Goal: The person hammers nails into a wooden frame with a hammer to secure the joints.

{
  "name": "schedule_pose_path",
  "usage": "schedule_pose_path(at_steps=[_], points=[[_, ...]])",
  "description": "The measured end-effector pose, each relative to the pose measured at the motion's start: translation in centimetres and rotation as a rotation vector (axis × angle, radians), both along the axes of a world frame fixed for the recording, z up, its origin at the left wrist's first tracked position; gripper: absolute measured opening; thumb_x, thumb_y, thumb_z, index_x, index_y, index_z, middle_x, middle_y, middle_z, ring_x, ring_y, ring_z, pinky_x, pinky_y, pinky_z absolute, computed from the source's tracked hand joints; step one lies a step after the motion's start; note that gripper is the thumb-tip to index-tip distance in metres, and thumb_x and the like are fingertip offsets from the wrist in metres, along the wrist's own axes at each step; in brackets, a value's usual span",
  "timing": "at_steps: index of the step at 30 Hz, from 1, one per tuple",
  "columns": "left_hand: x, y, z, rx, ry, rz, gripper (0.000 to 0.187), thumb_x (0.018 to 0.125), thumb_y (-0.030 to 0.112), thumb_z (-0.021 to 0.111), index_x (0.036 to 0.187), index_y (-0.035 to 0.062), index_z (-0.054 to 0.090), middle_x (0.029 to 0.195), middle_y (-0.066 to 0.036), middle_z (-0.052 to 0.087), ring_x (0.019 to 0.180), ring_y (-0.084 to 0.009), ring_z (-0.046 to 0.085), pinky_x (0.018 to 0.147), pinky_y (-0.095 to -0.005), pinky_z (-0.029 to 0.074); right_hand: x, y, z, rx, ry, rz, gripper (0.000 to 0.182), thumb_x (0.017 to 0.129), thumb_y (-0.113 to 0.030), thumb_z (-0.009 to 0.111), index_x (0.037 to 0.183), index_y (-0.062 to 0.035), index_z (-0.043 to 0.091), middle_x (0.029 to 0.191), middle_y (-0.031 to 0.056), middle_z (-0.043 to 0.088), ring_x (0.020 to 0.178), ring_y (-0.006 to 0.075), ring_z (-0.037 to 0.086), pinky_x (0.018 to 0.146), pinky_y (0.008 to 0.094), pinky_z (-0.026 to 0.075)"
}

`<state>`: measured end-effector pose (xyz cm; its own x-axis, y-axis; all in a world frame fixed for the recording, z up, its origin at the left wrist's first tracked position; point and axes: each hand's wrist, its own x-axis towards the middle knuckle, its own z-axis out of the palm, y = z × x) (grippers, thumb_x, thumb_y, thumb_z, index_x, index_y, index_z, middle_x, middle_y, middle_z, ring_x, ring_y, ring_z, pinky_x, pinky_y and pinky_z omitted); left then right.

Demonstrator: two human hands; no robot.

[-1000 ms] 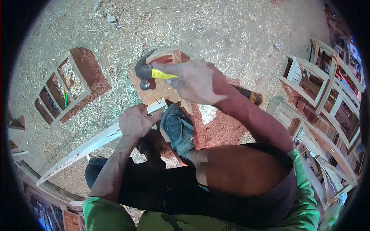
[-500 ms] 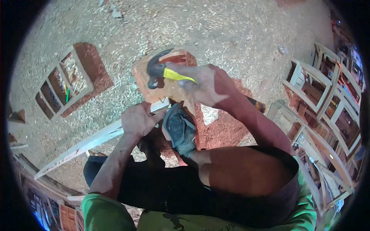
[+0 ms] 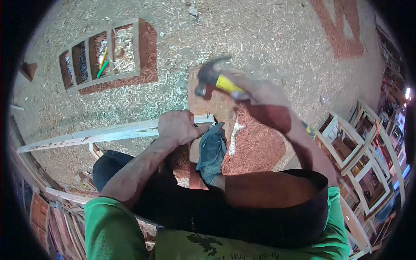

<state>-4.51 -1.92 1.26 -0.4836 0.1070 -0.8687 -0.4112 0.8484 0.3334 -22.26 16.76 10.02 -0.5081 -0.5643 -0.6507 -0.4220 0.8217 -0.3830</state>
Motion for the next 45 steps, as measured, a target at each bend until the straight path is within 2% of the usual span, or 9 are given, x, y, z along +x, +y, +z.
schedule_pose_path(at_steps=[3,8,11,14,16,19,24,32,45], points=[[0.0,0.0,0.3,0.024,-0.006,0.02,0.08,0.082,0.084,0.064,0.103,0.0085,0.083,0.098,-0.016,0.08,0.097,-0.0339,0.078,0.089,-0.0474,0.06,-4.4,-2.7,4.7,-0.117,0.275,-0.264,0.045,0.106,-0.031,0.068,0.149,-0.0185,0.065,0.088,0.0063,0.075,0.071,0.0146,0.066,0.067,0.03,0.055],[-0.3,-0.1,0.5,0.039,-0.048,0.003,0.078,0.083,0.081,0.066,0.104,0.0082,0.082,0.099,-0.017,0.08,0.097,-0.0359,0.078,0.089,-0.0482,0.06,-3.9,-2.3,2.3,-0.402,0.39,-0.563,0.052,0.105,-0.04,0.063,0.148,-0.0107,0.064,0.077,0.0107,0.074,0.066,0.0259,0.071,0.069,0.0368,0.06],[2.1,0.5,0.0,0.049,0.028,0.019,0.076,0.083,0.08,0.066,0.102,0.0086,0.082,0.097,-0.017,0.08,0.096,-0.0357,0.078,0.089,-0.0486,0.06,6.4,5.9,-5.9,0.006,-0.094,0.071,0.045,0.099,-0.024,0.07,0.142,-0.012,0.065,0.084,0.0232,0.073,0.074,0.0478,0.071,0.071,0.0567,0.057],[0.3,0.3,-1.0,0.03,0.053,0.041,0.074,0.084,0.08,0.066,0.098,0.0091,0.082,0.096,-0.017,0.08,0.096,-0.0356,0.078,0.088,-0.0487,0.06,3.3,3.6,-4.0,-0.25,-0.004,-0.114,0.05,0.104,-0.025,0.066,0.152,-0.0126,0.059,0.103,0.0247,0.075,0.089,0.0389,0.075,0.078,0.0477,0.058],[0.9,0.4,0.0,0.026,0.016,0.014,0.073,0.085,0.081,0.065,0.094,0.0098,0.082,0.093,-0.017,0.079,0.094,-0.0355,0.078,0.087,-0.048,0.061,3.0,3.1,-2.0,-0.13,-0.137,-0.441,0.058,0.105,-0.026,0.062,0.162,-0.0205,0.05,0.154,0.0177,0.061,0.139,0.0385,0.062,0.114,0.0427,0.049],[1.2,0.6,-0.5,0.051,0.04,0.035,0.074,0.084,0.082,0.066,0.095,0.0103,0.082,0.092,-0.017,0.079,0.092,-0.0349,0.078,0.086,-0.0475,0.061,4.2,5.4,-0.7,-0.297,-0.026,-0.571,0.062,0.103,-0.024,0.063,0.163,-0.0159,0.047,0.157,0.0188,0.058,0.141,0.0394,0.059,0.116,0.0433,0.047],[0.3,0.6,0.3,0.034,-0.004,0.062,0.073,0.083,0.082,0.066,0.096,0.0127,0.084,0.096,-0.015,0.08,0.094,-0.0328,0.079,0.087,-0.0453,0.061,15.2,11.9,-1.9,-0.13,-0.311,-1.095,0.051,0.105,-0.017,0.07,0.155,-0.0101,0.06,0.088,0.0011,0.066,0.07,0.0099,0.057,0.062,0.0332,0.051],[0.8,0.8,-0.1,-0.012,0.008,0.037,0.075,0.079,0.084,0.066,0.096,0.0131,0.084,0.097,-0.014,0.08,0.094,-0.0323,0.078,0.087,-0.0453,0.061,19.3,9.9,-3.4,-0.404,-0.547,-1.174,0.061,0.107,-0.019,0.063,0.165,-0.0117,0.046,0.08,-0.01,0.054,0.067,0.0052,0.047,0.059,0.0248,0.042],[1.4,0.8,-0.3,-0.001,0.073,-0.004,0.076,0.081,0.085,0.066,0.091,0.0109,0.08,0.088,-0.015,0.078,0.087,-0.0346,0.078,0.082,-0.0479,0.06,19.2,10.0,-2.7,-0.352,-0.537,-1.263,0.062,0.106,-0.013,0.061,0.166,-0.0114,0.044,0.087,-0.0067,0.055,0.071,0.0025,0.044,0.063,0.0219,0.039]])
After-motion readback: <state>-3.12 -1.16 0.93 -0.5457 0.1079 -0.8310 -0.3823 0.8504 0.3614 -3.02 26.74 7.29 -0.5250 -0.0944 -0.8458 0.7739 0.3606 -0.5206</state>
